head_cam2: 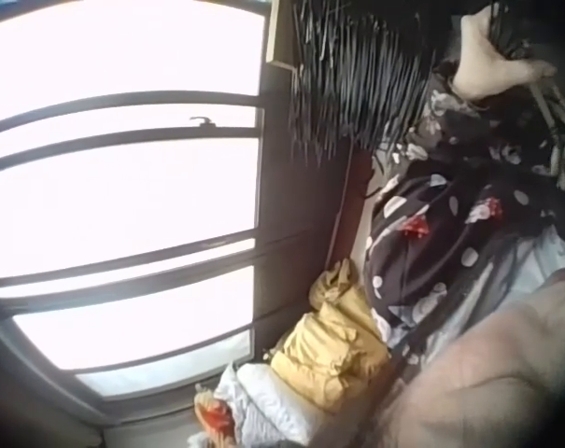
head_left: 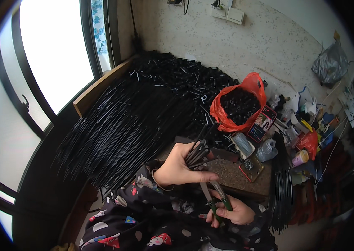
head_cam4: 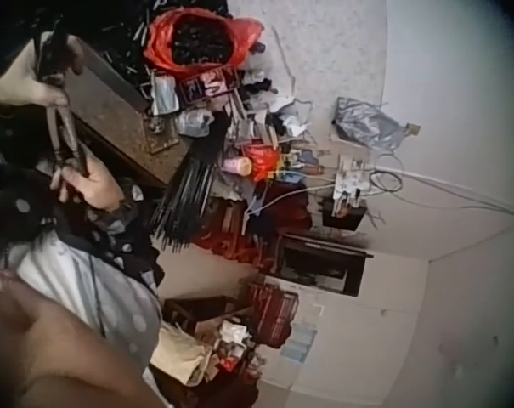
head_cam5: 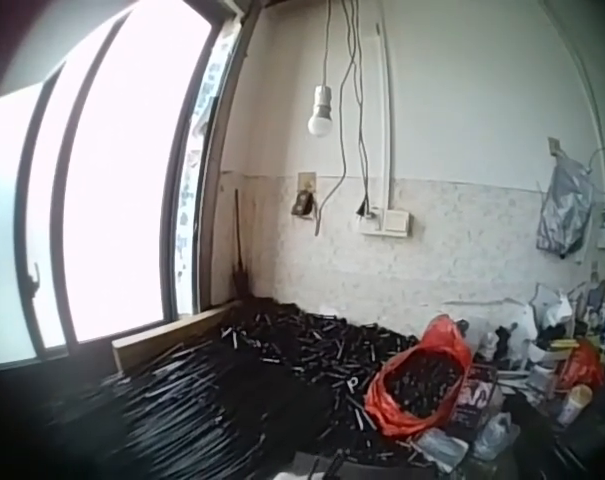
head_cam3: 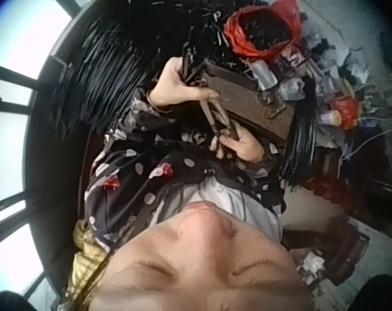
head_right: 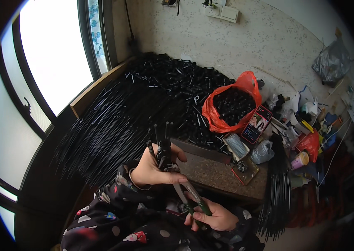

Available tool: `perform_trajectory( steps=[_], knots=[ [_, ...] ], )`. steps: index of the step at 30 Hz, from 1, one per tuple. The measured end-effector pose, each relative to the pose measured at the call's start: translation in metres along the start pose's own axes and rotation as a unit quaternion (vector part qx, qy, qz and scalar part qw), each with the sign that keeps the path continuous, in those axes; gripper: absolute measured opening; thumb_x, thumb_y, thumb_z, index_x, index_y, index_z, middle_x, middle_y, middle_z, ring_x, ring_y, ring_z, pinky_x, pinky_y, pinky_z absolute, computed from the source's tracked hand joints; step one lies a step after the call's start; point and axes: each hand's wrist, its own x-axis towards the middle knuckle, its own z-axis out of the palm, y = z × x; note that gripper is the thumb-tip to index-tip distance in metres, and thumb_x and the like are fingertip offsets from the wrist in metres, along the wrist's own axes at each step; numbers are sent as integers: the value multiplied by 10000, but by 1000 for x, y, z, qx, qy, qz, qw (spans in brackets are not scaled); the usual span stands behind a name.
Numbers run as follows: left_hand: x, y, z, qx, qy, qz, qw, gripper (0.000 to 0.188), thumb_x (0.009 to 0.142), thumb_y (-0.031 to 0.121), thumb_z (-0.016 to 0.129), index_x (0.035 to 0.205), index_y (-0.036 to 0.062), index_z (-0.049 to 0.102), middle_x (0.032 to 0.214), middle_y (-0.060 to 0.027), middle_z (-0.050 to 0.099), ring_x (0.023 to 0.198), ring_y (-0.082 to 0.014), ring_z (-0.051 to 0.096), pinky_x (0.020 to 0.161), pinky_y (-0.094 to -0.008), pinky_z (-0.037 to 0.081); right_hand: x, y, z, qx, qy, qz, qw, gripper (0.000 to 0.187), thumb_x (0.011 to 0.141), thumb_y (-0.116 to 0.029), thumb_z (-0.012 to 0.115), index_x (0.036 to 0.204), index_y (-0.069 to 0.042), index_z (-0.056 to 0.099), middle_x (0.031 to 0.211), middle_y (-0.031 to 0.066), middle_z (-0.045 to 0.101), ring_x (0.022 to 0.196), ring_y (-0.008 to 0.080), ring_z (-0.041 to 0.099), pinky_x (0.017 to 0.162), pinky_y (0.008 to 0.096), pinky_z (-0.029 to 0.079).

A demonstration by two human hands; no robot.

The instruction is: Assembling wire harnesses by attaching plastic connectors to bundles of wires and securing them with pliers.

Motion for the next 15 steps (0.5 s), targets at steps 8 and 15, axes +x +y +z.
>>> perform_trajectory(
  steps=[8,15],
  knots=[
    [-6,-2,21,-95,92,-39,990,321,652,62,785,899,4,588,743,43,553,659,-14,483,568,-177,380,25,47,27,-128,213,-116,962,161,865,-125,606,988,-27,570,600,25,552,505,116,531,495,243,419],
    [-14,-11,25,-107,141,-25,984,385,663,109,776,981,0,588,808,17,580,701,-27,501,609,-187,399,29,38,31,-371,347,-208,836,240,818,-117,647,1027,-34,562,694,167,593,639,325,621,538,323,468]
  ],
)
